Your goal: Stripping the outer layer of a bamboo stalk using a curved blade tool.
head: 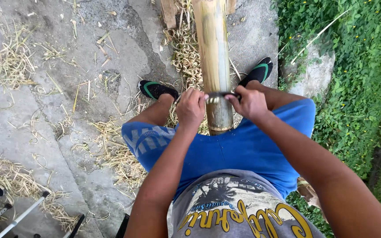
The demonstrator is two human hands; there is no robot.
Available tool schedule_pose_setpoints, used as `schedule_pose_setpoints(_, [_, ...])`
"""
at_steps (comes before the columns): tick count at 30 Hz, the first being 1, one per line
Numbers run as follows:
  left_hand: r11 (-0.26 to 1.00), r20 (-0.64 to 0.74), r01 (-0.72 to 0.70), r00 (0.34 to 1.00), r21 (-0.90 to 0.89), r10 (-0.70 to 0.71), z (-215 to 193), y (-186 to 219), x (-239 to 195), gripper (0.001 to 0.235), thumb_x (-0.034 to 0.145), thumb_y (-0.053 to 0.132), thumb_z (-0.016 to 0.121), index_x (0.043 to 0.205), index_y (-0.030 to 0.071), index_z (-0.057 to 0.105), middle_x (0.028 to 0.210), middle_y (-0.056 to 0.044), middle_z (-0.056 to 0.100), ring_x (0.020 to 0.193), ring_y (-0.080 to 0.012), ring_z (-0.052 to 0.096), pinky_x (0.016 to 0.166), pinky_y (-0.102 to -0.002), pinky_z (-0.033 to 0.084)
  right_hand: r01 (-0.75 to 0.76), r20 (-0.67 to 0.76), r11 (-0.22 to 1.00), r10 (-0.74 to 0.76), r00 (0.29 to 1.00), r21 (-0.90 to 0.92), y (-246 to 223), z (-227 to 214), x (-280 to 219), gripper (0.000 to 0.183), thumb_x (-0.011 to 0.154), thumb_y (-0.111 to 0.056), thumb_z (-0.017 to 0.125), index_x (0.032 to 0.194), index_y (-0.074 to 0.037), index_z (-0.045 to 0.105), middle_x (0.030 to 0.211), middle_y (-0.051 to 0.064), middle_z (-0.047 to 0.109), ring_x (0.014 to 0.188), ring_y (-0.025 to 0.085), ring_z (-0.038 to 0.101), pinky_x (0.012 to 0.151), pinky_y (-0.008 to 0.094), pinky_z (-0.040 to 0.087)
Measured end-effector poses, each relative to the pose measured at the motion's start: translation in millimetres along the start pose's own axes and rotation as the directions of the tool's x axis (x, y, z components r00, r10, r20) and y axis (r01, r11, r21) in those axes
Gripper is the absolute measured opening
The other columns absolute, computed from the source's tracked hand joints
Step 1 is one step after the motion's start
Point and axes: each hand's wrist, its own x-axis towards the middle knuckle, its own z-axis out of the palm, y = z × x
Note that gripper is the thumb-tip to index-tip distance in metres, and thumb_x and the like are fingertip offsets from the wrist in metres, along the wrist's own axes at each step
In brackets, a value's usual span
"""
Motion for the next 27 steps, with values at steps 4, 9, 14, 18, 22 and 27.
schedule_pose_setpoints(4, [0.994,0.11,0.105,0.989,-0.038,-0.1,1,0,-43,0.018,0.094,0.021,0.069,0.084,0.01,0.06,0.086,-0.005,0.064,0.08,-0.024,0.064,0.063,-0.041,0.053,-0.129,0.16,0.992,0.126,0.979,0.004,-3,5,-40,0.044,0.094,-0.053,0.068,0.087,-0.009,0.068,0.054,0.015,0.061,0.056,0.039,0.066,0.052,0.05,0.05])
schedule_pose_setpoints(9, [0.943,0.236,0.293,0.939,-0.16,-0.252,-3,3,-82,0.022,0.087,0.023,0.076,0.079,0.008,0.062,0.08,-0.007,0.065,0.075,-0.027,0.063,0.064,-0.044,0.05,-0.155,0.471,0.988,0.141,0.871,-0.01,-4,-4,-50,0.043,0.093,-0.055,0.066,0.088,-0.013,0.072,0.059,0.018,0.065,0.061,0.043,0.066,0.058,0.055,0.051])
schedule_pose_setpoints(14, [0.999,-0.012,0.027,1.0,-0.03,-0.028,6,-14,26,0.024,0.098,0.028,0.066,0.083,0.009,0.059,0.083,-0.008,0.061,0.075,-0.0278,0.06,0.061,-0.045,0.048,-0.097,0.243,0.995,0.101,0.965,-0.03,16,-5,47,0.052,0.097,-0.058,0.065,0.091,-0.007,0.073,0.062,0.017,0.064,0.056,0.037,0.066,0.054,0.05,0.051])
schedule_pose_setpoints(18, [0.996,0.006,0.082,0.997,-0.022,-0.082,29,-28,138,0.019,0.096,0.018,0.07,0.085,0.011,0.057,0.083,-0.003,0.06,0.069,-0.0188,0.058,0.051,-0.034,0.051,-0.205,0.189,0.978,0.206,0.96,-0.028,16,-20,128,0.051,0.103,-0.057,0.064,0.093,-0.007,0.068,0.058,0.014,0.063,0.052,0.034,0.065,0.051,0.049,0.049])
schedule_pose_setpoints(22, [0.997,-0.193,-0.066,0.979,0.025,0.07,38,-40,157,0.019,0.089,0.019,0.074,0.082,0.013,0.057,0.085,0.001,0.061,0.074,-0.0146,0.059,0.056,-0.026,0.051,-0.031,-0.079,0.993,0.022,0.997,-0.11,17,-14,137,0.053,0.107,-0.056,0.069,0.086,-0.007,0.066,0.06,0.012,0.063,0.056,0.037,0.065,0.053,0.048,0.049])
schedule_pose_setpoints(27, [0.998,0.003,0.057,0.998,-0.037,-0.057,22,-30,100,0.022,0.098,0.024,0.072,0.087,0.013,0.057,0.088,0.001,0.061,0.078,-0.0178,0.061,0.059,-0.032,0.055,-0.061,0.032,0.995,0.063,0.997,-0.076,6,-10,87,0.05,0.103,-0.055,0.069,0.088,-0.007,0.064,0.058,0.012,0.063,0.049,0.037,0.064,0.048,0.049,0.048])
